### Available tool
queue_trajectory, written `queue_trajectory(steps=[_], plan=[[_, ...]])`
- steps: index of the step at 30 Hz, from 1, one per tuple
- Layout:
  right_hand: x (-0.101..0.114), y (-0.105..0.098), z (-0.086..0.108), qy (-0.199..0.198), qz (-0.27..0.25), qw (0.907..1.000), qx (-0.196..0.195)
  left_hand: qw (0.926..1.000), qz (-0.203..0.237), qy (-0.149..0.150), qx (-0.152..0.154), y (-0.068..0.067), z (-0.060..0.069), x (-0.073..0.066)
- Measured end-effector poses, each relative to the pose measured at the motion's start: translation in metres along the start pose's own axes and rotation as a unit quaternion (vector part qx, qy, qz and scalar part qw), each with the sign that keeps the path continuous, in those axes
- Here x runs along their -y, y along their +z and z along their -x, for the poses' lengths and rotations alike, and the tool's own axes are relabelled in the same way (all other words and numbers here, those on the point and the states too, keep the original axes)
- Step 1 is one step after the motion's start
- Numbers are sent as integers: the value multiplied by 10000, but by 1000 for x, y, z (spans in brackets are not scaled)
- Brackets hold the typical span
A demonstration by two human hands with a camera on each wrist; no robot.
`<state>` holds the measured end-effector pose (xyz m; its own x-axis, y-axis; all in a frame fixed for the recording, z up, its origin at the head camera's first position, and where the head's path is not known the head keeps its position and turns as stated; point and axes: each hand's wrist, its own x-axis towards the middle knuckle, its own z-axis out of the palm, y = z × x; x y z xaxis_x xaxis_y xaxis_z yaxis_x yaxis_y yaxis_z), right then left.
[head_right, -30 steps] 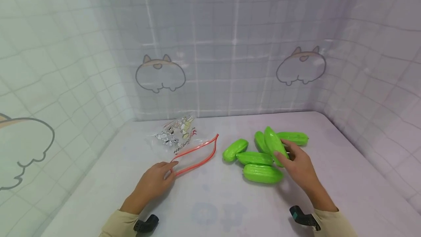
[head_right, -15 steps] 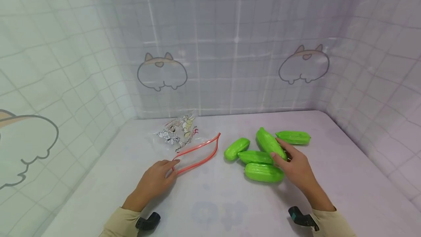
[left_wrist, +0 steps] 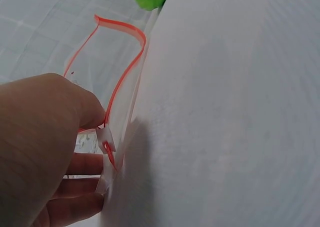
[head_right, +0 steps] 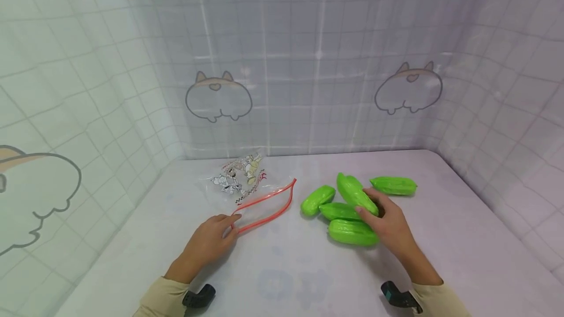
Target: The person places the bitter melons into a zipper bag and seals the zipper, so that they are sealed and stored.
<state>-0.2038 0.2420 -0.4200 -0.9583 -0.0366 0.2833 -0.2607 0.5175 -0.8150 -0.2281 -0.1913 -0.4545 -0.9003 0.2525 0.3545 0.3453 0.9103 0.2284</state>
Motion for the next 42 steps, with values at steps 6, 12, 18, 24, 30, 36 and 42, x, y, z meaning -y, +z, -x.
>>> queue_trajectory(steps=[6,12,18,24,30,36,42], plan=[[3,4,0,100,2,9999,120,10000,-13,26,-31,-2,2,-3],[8,10,-3,40,258,9995,197,10000,-10,-22,12,-4,3,-5],[13,15,-7,-154,174,9990,377,10000,-49,9,41,-4,4,-7],[13,21,-13,-145,-177,9983,543,9999,-63,109,-107,-5,3,-6],[24,30,-16,-239,-739,9949,649,10000,-58,44,-63,-5,2,-5],[36,44,-19,-280,-948,9915,851,9999,-9,72,-102,-6,4,-4],[38,53,-22,-442,-1033,9886,1002,10000,13,26,-40,-5,2,-4]])
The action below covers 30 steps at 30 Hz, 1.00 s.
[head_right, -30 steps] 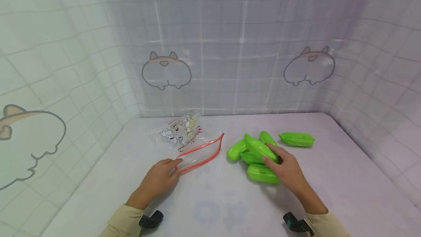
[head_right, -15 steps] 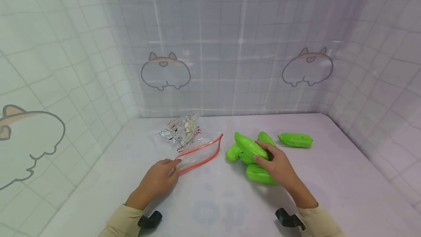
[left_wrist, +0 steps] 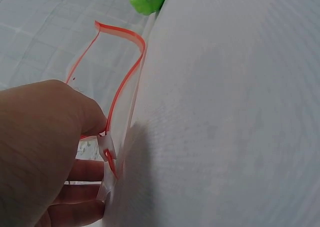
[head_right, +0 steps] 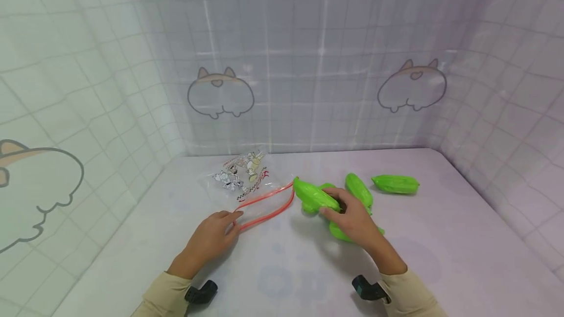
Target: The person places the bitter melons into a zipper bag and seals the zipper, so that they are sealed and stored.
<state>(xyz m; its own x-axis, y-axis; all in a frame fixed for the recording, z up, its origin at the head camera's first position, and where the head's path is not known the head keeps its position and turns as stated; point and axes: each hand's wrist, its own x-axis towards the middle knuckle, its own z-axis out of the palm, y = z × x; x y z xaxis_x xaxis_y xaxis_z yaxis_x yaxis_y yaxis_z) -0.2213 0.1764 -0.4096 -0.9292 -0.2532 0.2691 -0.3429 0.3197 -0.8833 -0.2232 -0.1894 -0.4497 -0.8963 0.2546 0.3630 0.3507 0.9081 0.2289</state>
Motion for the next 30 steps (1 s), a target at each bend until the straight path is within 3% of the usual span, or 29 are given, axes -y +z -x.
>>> queue_trajectory(steps=[7,13,20,30], plan=[[4,16,-3,-49,76,9997,214,9998,-59,157,-47,1,1,1],[3,35,-7,44,405,9981,455,9999,-99,74,-7,3,2,2],[-3,50,-10,-207,852,9931,774,9999,-110,17,27,0,2,1],[-5,61,-15,84,987,9915,846,9997,-91,207,-114,-3,0,-1]])
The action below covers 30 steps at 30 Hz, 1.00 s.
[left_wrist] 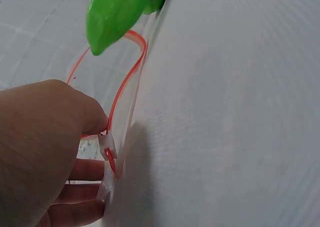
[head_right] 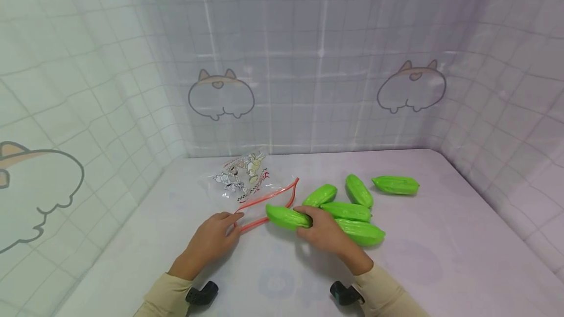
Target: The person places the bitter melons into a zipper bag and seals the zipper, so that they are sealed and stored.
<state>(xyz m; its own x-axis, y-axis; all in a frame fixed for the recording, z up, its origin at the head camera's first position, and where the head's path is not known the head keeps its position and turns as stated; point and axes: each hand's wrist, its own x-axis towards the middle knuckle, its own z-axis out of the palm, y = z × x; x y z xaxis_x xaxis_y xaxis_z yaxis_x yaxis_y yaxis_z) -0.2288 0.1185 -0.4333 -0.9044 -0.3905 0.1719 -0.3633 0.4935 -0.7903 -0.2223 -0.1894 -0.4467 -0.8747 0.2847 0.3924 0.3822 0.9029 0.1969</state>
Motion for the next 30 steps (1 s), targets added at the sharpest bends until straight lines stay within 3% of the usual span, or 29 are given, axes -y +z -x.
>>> queue_trajectory(steps=[6,10,20,30], plan=[[2,6,-7,261,56,9995,-146,9999,3,115,-105,1,0,1],[3,12,-12,361,67,9991,-195,10000,-13,65,-6,1,-1,1],[5,22,-22,192,220,9988,-391,9999,-86,55,-2,1,0,0],[10,32,-31,595,415,9964,-435,9999,-63,121,-88,2,0,2]])
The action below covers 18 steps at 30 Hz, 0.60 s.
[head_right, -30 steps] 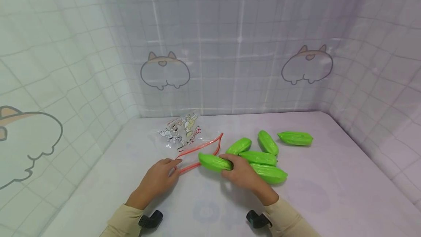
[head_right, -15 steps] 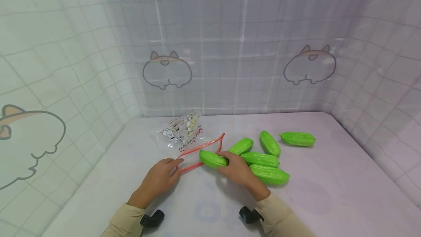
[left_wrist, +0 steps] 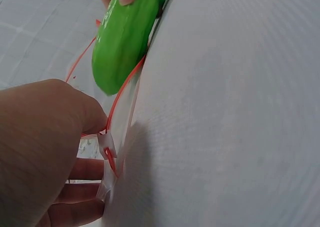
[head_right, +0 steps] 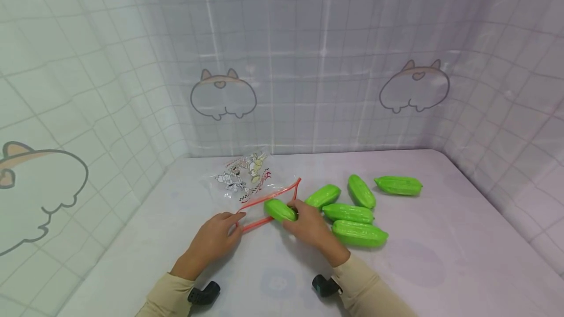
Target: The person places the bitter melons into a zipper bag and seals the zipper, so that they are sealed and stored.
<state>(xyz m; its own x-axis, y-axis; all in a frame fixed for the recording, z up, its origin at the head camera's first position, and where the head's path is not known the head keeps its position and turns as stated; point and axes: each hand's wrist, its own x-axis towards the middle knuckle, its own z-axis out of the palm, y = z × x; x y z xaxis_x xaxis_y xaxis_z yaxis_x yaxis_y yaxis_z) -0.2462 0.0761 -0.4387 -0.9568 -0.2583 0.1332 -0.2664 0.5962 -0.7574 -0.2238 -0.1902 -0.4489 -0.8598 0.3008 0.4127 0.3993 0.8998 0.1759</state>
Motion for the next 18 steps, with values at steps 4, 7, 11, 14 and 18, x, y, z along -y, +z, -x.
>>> queue_trajectory(steps=[4,7,11,14,18], plan=[[4,3,-1,31,70,10000,-9,10000,39,43,-78,1,1,1],[6,4,-3,38,102,9999,-30,9999,61,57,-117,1,1,1],[9,6,-5,80,261,9996,-31,9999,87,73,-120,0,1,1],[11,7,-6,22,483,9988,-27,9999,90,86,-103,0,2,0],[12,7,-5,-146,620,9980,-49,9999,87,107,-76,-1,3,0]])
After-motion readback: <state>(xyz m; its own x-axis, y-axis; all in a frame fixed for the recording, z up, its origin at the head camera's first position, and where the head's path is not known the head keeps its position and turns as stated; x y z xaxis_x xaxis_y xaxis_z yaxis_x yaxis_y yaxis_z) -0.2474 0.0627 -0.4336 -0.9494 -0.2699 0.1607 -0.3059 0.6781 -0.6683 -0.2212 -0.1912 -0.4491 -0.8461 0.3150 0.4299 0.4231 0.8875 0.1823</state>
